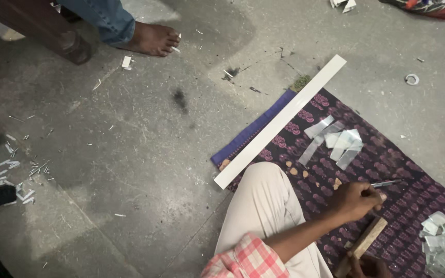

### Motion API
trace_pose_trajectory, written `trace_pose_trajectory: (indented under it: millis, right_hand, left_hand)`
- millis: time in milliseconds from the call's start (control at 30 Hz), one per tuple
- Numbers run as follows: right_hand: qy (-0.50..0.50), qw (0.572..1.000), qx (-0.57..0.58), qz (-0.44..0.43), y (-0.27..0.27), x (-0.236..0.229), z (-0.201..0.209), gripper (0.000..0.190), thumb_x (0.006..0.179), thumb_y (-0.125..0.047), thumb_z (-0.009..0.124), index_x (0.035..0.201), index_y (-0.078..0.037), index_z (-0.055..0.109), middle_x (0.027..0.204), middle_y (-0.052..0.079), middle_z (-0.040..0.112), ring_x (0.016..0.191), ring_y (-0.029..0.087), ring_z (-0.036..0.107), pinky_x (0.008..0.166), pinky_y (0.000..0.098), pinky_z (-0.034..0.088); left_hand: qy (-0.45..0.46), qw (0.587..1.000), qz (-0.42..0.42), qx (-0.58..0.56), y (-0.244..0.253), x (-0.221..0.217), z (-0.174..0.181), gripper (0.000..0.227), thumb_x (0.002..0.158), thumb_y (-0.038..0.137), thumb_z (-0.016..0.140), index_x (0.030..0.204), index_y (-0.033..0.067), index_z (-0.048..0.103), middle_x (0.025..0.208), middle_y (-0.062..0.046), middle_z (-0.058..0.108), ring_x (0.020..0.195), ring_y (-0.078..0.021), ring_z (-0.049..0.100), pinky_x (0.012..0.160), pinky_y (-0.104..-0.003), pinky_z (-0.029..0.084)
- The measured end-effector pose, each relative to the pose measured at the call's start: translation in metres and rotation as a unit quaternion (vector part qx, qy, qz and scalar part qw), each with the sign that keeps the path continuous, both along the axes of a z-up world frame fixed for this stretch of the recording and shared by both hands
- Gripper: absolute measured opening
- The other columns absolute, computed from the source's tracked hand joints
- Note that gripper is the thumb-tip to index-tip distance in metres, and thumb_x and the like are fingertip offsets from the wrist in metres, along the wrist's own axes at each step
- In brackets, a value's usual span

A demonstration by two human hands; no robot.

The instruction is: The person sits on the floor and uses a glass cutter and a wooden block to score and snap rectangular glass pieces. They repeatedly position the glass, score it, and break it into smaller pieces, placing the finished pieces on a nearby pile.

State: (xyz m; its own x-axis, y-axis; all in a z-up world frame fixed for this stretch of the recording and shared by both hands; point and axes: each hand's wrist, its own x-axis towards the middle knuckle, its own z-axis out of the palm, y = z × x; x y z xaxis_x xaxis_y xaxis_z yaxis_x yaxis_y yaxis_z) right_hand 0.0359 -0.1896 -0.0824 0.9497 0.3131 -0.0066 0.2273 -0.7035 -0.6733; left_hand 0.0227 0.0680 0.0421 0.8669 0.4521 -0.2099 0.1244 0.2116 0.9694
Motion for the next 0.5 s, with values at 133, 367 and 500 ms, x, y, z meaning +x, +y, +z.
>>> trace_pose_trajectory:
  millis: [133, 367, 500]
  right_hand:
    - [-0.042, 0.996, -0.069, 0.03, 0.005, 0.008, 0.011, 0.043, 0.072, -0.032, 0.089, 0.104, -0.007, 0.073, 0.085, 0.015, 0.073, 0.072, 0.024, 0.072, 0.076, 0.0401, 0.057]
    - [-0.169, 0.946, -0.222, 0.162, -0.008, 0.04, 0.036, 0.051, 0.063, -0.036, 0.086, 0.109, -0.019, 0.075, 0.096, 0.011, 0.073, 0.083, 0.024, 0.072, 0.088, 0.044, 0.056]
    - [-0.221, 0.918, -0.26, 0.201, -0.015, 0.048, 0.044, 0.057, 0.057, -0.038, 0.085, 0.113, -0.026, 0.076, 0.103, 0.009, 0.073, 0.09, 0.024, 0.072, 0.095, 0.0463, 0.055]
  left_hand:
    - [-0.033, 0.999, 0.029, 0.014, 0.0, -0.004, 0.006, 0.034, 0.1, 0.038, 0.069, 0.094, 0.004, 0.074, 0.082, -0.002, 0.075, 0.071, -0.0118, 0.067, 0.068, -0.03, 0.053]
    - [-0.015, 0.998, 0.036, 0.058, -0.003, -0.004, 0.001, 0.034, 0.096, 0.04, 0.07, 0.096, 0.0061, 0.075, 0.081, -0.004, 0.075, 0.073, -0.0155, 0.071, 0.07, -0.033, 0.055]
    - [-0.029, 0.996, 0.041, 0.072, -0.004, -0.005, 0.0, 0.036, 0.096, 0.04, 0.071, 0.093, 0.0039, 0.074, 0.076, -0.008, 0.073, 0.073, -0.019, 0.071, 0.069, -0.036, 0.055]
